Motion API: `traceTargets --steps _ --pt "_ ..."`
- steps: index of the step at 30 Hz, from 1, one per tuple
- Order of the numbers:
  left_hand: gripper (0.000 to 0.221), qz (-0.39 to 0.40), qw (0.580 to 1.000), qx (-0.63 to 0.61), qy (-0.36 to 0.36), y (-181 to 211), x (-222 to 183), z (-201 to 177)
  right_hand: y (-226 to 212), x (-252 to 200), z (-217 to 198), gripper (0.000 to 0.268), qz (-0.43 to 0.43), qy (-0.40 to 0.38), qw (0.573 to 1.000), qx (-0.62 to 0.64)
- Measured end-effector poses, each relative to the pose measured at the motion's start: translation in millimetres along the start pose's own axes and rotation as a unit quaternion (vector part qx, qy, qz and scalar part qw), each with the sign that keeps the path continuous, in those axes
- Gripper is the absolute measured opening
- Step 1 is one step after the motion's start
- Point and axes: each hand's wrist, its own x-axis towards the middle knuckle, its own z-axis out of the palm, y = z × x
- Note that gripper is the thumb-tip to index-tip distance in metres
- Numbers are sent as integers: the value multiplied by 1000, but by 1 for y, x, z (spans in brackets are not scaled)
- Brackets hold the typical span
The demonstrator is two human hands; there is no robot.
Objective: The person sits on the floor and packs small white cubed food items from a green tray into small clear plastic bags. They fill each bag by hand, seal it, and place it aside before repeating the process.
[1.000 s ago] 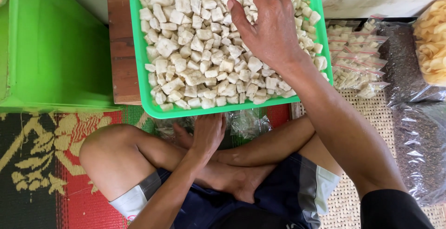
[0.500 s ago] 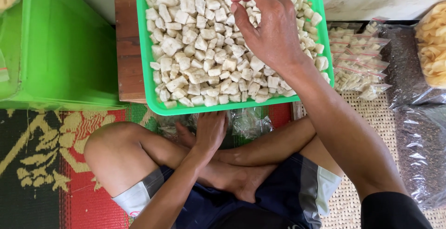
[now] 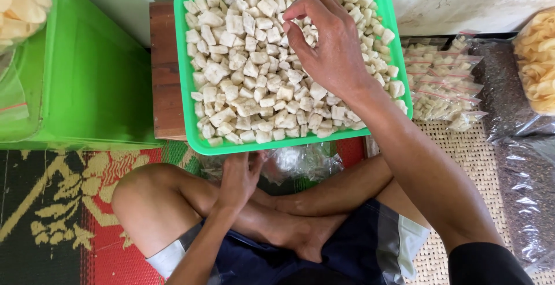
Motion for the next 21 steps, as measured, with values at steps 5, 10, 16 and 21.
traceTargets --steps 5,10,16,21 --pt "35 -57 995 -77 17 -4 -8 -12 0 -4 2 17 10 -2 1000 -2" --pt "28 -39 977 -207 -7 15 -17 -31 5 -5 2 15 6 12 1000 -10" --pt "12 64 904 -408 -110 123 -24 -99 -1 -3 -1 15 63 17 997 32" --pt "10 107 854 -504 65 156 39 -132 -2 6 -6 11 138 3 979 148"
